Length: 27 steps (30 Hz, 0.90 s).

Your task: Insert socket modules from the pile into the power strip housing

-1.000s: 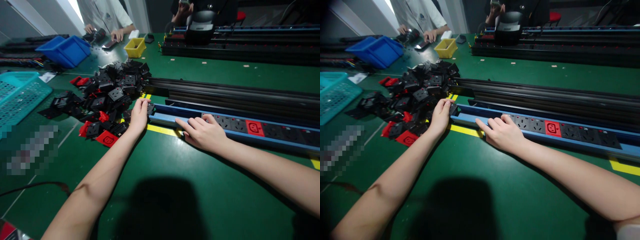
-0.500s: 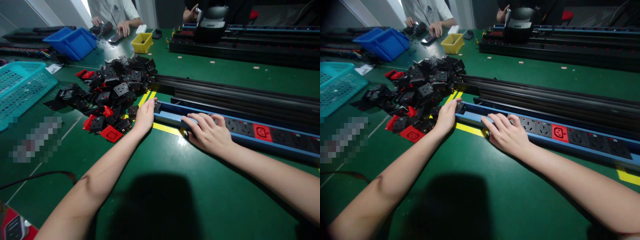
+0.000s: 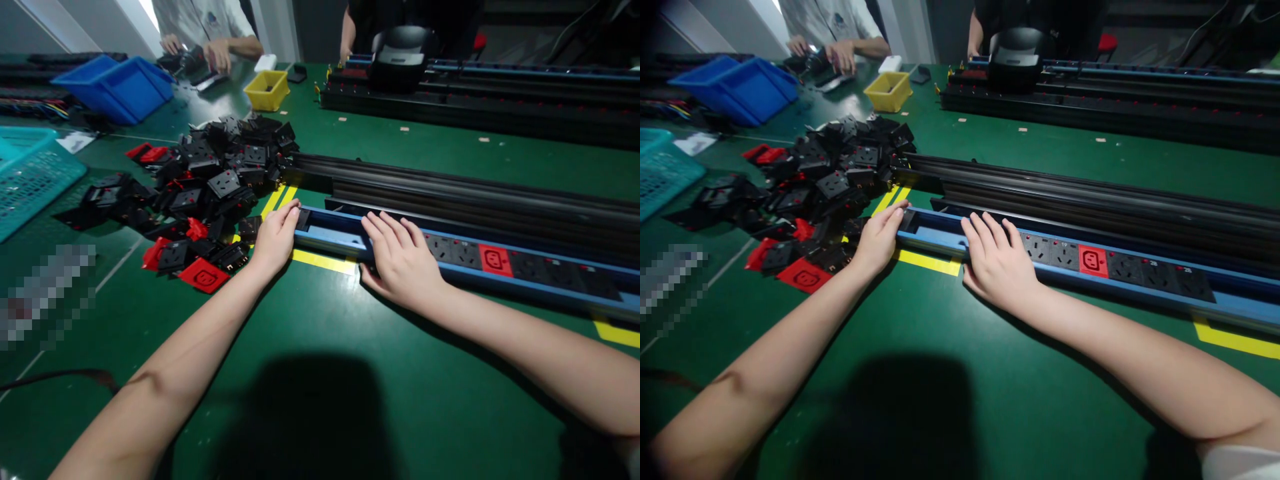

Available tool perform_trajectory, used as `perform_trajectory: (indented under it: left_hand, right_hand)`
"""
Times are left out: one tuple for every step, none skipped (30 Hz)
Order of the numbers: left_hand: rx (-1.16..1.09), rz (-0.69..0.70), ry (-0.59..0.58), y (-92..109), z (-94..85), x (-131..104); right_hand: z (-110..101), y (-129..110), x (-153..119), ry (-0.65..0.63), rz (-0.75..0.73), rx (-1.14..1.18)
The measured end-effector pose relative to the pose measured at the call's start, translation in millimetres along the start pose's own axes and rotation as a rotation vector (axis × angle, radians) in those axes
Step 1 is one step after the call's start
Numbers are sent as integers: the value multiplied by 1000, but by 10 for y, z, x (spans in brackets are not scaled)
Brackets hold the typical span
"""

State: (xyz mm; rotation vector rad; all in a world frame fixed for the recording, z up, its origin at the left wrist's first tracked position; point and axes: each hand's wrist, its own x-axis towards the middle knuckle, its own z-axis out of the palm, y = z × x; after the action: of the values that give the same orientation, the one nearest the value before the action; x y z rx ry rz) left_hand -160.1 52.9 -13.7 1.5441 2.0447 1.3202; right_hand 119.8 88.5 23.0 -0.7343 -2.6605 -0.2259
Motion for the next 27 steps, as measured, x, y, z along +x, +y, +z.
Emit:
perform_trajectory:
  left_hand:
    - [0, 1, -2, -4, 0, 2]
    - [0, 2, -5, -6, 0, 4]
    - [-1, 3, -10, -7, -1, 6]
    - [-2, 5, -15, -7, -2, 7]
    - [-2, 9, -20, -6, -4, 7]
    - [-1, 12, -23, -3, -5, 7]
    - [2, 16, -26, 0, -7, 6]
    - [6, 19, -26, 2, -8, 5]
    - [11, 22, -26, 4, -10, 4]
    - [13, 25, -25, 4, -11, 3]
    - [13, 26, -23, 2, -11, 3]
    - [10, 27, -22, -1, -12, 3]
    - [5, 26, -20, -6, -13, 3]
    - [0, 25, -18, -12, -13, 3]
    - [-5, 22, -16, -19, -13, 3]
    - [-8, 18, -14, -25, -13, 3]
    - [-11, 15, -14, -31, -12, 1]
    - [-15, 13, -15, -37, -12, -1]
    - [-21, 12, -17, -43, -11, -4]
    - [-29, 13, -21, -48, -10, -7]
    - [-37, 15, -25, -54, -10, -10]
    - [-45, 17, -29, -59, -9, -13]
    - [-51, 20, -32, -64, -8, -15]
    - [-54, 22, -35, -68, -8, -16]
    - [-54, 23, -36, -71, -8, -16]
    - [-52, 24, -35, -71, -9, -15]
    - [-50, 25, -34, -70, -10, -14]
  right_hand:
    - [-8, 5, 5, -9, -5, 20]
    - [-13, 9, 11, -16, -9, 35]
    - [-17, 13, 19, -24, -10, 46]
    - [-20, 16, 27, -32, -11, 55]
    - [-22, 19, 35, -43, -10, 63]
    - [-27, 23, 44, -55, -10, 71]
    - [-35, 29, 54, -66, -9, 80]
    - [-49, 40, 65, -77, -11, 89]
    - [-70, 58, 78, -88, -17, 98]
    - [-98, 85, 95, -99, -26, 108]
    - [-131, 122, 115, -116, -42, 126]
    - [-166, 170, 139, -138, -62, 146]
    - [-200, 227, 167, -165, -78, 170]
    - [-229, 289, 196, -187, -84, 205]
    - [-248, 352, 226, -201, -73, 252]
    - [-257, 410, 254, -213, -63, 302]
    - [-254, 460, 277, -216, -58, 357]
    - [-242, 497, 295, -205, -63, 399]
    - [-223, 520, 305, -184, -71, 408]
    - [-201, 530, 308, -171, -78, 388]
    - [-180, 527, 305, -160, -86, 361]
    - [-163, 517, 298, -159, -94, 339]
    - [-152, 503, 289, -169, -96, 319]
    - [-145, 488, 280, -188, -92, 307]
    - [-144, 476, 273, -213, -85, 300]
    - [-145, 467, 268, -236, -76, 297]
    - [-148, 462, 265, -253, -68, 294]
